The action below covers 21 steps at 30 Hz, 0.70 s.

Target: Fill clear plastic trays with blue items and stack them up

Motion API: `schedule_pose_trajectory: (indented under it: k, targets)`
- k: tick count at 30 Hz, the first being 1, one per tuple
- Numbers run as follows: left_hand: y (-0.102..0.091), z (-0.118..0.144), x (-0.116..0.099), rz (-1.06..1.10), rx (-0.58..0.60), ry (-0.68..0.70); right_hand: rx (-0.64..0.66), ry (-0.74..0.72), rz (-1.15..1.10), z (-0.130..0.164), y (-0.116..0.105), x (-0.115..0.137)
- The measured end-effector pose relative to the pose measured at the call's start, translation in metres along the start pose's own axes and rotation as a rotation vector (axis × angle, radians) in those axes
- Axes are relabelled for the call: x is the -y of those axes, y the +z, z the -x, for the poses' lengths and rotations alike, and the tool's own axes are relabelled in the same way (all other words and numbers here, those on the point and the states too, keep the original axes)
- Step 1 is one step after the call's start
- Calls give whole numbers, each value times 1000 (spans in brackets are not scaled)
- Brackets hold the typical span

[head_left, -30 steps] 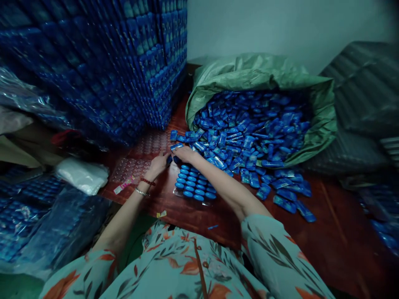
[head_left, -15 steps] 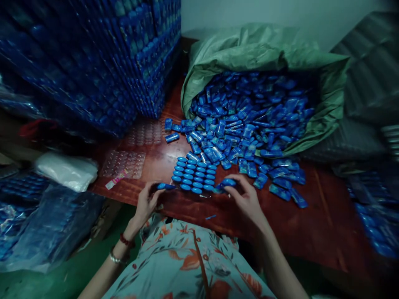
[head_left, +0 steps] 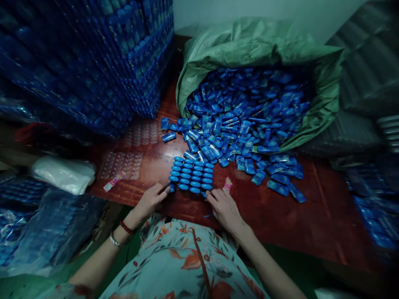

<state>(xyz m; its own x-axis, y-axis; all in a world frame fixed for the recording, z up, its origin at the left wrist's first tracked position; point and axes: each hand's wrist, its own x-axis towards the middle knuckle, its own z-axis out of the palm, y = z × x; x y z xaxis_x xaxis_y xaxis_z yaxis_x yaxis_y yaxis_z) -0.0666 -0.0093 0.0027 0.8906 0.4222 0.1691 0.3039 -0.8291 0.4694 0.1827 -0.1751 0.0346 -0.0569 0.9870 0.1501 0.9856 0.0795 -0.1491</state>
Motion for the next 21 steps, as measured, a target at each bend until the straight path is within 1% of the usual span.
schedule_pose_trajectory:
  k: [3, 5, 7, 9, 12, 14, 15, 18, 20, 21]
  targets:
    - [-7, -11, -5, 25, 92, -21, 149, -77, 77, -20, -10, 3]
    - [-7, -16, -6, 53, 124, -34, 208, -106, 99, -29, -13, 3]
    - [-4, -18, -5, 72, 104, -22, 230, -119, 113, -33, -13, 4]
    - [1, -16, -2, 41, 49, 26, 215, -129, 133, -31, -13, 5]
    - [9, -10, 0, -101, -46, 73, 111, -84, 180, -22, -10, 7]
    - [10, -7, -2, -171, -130, 36, 18, -16, 160, -15, -8, 7]
    - [9, -8, -4, -172, -181, 7, -31, 22, 121, -12, -6, 7]
    - [5, -21, -10, -39, -320, -107, -219, 182, -72, -10, -1, 3]
    - [4, -40, -14, 109, -344, -227, -319, 352, -218, -17, 7, 2]
    - [6, -50, -15, 181, -333, -298, -336, 435, -291, -23, 13, 2]
